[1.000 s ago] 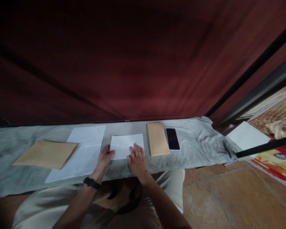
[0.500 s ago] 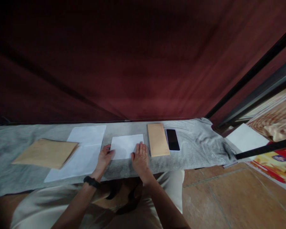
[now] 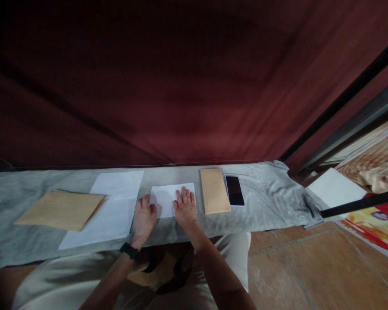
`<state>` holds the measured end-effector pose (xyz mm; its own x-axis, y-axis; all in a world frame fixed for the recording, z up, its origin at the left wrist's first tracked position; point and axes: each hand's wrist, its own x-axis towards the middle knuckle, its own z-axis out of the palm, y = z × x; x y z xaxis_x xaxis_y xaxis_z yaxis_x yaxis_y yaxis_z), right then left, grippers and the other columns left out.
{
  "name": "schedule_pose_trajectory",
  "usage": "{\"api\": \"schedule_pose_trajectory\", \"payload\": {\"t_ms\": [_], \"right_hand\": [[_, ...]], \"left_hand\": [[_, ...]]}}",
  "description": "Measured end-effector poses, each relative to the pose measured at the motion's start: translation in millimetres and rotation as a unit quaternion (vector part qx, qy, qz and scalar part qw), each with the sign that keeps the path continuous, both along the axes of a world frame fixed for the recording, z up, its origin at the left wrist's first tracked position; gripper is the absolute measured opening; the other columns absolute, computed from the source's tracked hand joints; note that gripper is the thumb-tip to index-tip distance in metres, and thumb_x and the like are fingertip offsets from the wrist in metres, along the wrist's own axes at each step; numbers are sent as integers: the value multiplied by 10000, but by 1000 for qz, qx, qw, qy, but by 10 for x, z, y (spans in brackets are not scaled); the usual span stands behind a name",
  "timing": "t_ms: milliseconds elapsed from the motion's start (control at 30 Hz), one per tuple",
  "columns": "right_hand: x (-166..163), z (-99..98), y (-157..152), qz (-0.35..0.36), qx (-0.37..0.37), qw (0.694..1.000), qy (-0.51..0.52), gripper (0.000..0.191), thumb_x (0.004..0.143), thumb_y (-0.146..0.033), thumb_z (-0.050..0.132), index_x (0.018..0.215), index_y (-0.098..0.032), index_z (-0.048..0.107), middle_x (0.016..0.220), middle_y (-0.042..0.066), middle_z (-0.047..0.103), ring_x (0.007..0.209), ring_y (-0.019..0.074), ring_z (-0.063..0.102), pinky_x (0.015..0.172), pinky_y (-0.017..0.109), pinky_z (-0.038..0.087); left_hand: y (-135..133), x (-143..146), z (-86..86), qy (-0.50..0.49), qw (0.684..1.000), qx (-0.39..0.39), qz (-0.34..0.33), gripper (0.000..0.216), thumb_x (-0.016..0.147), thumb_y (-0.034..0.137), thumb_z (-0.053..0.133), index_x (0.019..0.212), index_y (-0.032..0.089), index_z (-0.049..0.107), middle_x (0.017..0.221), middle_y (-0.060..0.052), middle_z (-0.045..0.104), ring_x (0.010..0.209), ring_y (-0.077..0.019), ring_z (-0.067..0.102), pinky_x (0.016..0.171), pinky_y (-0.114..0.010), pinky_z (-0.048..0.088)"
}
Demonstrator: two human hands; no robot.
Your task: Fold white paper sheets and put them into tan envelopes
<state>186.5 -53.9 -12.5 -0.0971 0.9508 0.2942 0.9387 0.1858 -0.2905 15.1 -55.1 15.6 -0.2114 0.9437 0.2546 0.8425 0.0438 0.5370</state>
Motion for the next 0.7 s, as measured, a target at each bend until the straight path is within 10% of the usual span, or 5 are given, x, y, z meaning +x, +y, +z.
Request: {"api": "schedule_pose_trajectory", "payload": {"t_ms": [233,700], "right_hand": [[5,-26,47,1,-3,1000,0,495,1038,-278,480,1527,-201,482,1630,144,386,1490,304,395,1215,516,302],[81,-184,294,-78,60,995,1,631,1062,-379,372,1542,30,369,1566,300,413,1482,351,394,1189,544,350]], "left_hand": [[89,431,-143,97,981,-5,-168,513,1020,315,400,1475,107,512,1589,-179,446,1519,-333,333,1220,-537,307],[173,96,-228,158,978,-7,-135,668,1045,446,304,1545,14,399,1606,-215,393,1533,-310,314,1244,-495,274]]}}
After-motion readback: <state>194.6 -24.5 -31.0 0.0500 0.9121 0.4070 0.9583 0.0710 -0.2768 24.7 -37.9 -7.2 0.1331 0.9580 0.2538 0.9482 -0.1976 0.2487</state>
